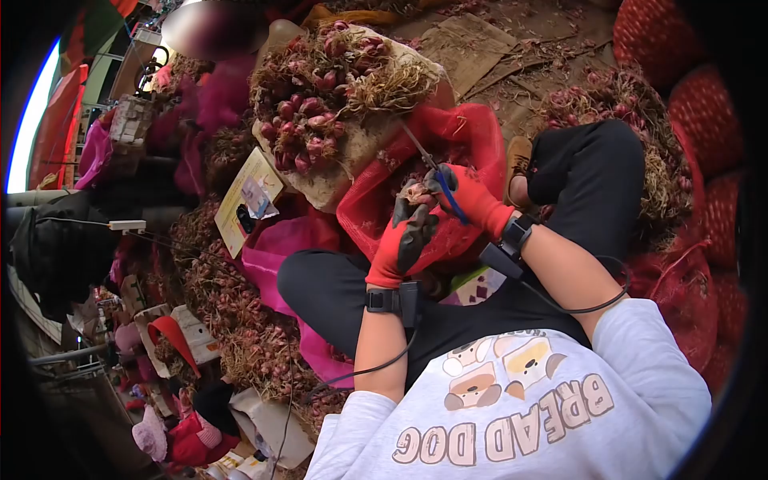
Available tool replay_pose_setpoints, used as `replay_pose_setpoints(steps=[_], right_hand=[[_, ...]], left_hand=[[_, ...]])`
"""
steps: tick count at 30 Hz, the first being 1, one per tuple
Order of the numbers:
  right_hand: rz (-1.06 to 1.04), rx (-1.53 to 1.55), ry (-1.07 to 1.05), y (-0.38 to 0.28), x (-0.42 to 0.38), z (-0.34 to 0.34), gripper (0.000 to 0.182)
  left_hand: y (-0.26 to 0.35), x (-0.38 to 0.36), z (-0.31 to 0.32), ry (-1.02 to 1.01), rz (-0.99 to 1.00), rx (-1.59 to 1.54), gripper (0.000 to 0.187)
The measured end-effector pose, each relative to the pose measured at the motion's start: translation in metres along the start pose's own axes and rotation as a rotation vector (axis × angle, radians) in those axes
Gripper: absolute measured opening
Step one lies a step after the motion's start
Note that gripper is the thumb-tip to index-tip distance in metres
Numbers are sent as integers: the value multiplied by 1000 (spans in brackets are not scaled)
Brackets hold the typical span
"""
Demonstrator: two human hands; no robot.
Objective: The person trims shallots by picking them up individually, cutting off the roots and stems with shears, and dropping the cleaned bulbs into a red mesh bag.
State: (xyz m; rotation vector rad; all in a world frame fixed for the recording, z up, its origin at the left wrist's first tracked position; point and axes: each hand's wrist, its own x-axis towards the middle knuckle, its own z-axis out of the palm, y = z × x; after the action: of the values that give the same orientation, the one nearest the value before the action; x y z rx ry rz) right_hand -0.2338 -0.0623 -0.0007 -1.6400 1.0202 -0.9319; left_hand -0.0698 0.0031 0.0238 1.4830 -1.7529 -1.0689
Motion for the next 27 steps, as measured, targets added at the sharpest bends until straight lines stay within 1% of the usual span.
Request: replay_pose_setpoints(steps=[1,3,4,5,6,7,8,10,11,14,16,19,20,22,23,24,26,27], right_hand=[[-74,-74,30,-6,1,-2,19],[-102,25,-31,7,4,6,17],[-114,74,-60,11,5,8,16],[75,302,-63,16,2,8,15],[267,528,-65,2,0,4,14],[460,752,-67,-6,-1,3,13],[508,780,-50,-4,0,1,12],[604,834,-16,-2,5,-6,11],[570,776,-25,-2,4,-8,12],[479,641,-56,-17,1,-15,16],[435,601,-86,-20,0,-14,21],[-11,-314,53,-12,-6,-20,33],[-22,-434,17,-12,-10,-25,36],[-45,-674,-56,-37,-20,-39,43],[-57,-690,-69,-42,-23,-42,44],[-69,-706,-81,-45,-27,-43,45],[-112,-742,-75,-46,-30,-42,45],[-126,-754,-68,-44,-30,-41,48]], left_hand=[[-8,1,1,33,28,-85,32],[-20,2,3,92,93,-253,39],[-25,2,-2,81,168,-74,42],[-28,0,-2,78,119,-183,43],[-25,-1,-3,81,71,-294,43],[-7,-2,-3,93,-105,-691,43],[3,-4,-4,105,-284,-1085,44],[-10,-3,-3,130,-223,-1134,44],[-14,-2,-2,141,-191,-1158,43],[-7,-2,1,152,-127,-1064,42],[-12,-2,2,166,-95,-1128,44],[-23,-2,0,189,-32,-1177,44],[-26,-2,-3,200,-6,-1185,44],[-29,-3,-10,233,-12,-1370,44],[-31,-4,-14,251,-16,-1463,45],[-35,-3,-18,176,94,-1584,49],[-41,-4,-20,203,98,-1567,52],[-40,-4,-20,215,99,-1559,54]])
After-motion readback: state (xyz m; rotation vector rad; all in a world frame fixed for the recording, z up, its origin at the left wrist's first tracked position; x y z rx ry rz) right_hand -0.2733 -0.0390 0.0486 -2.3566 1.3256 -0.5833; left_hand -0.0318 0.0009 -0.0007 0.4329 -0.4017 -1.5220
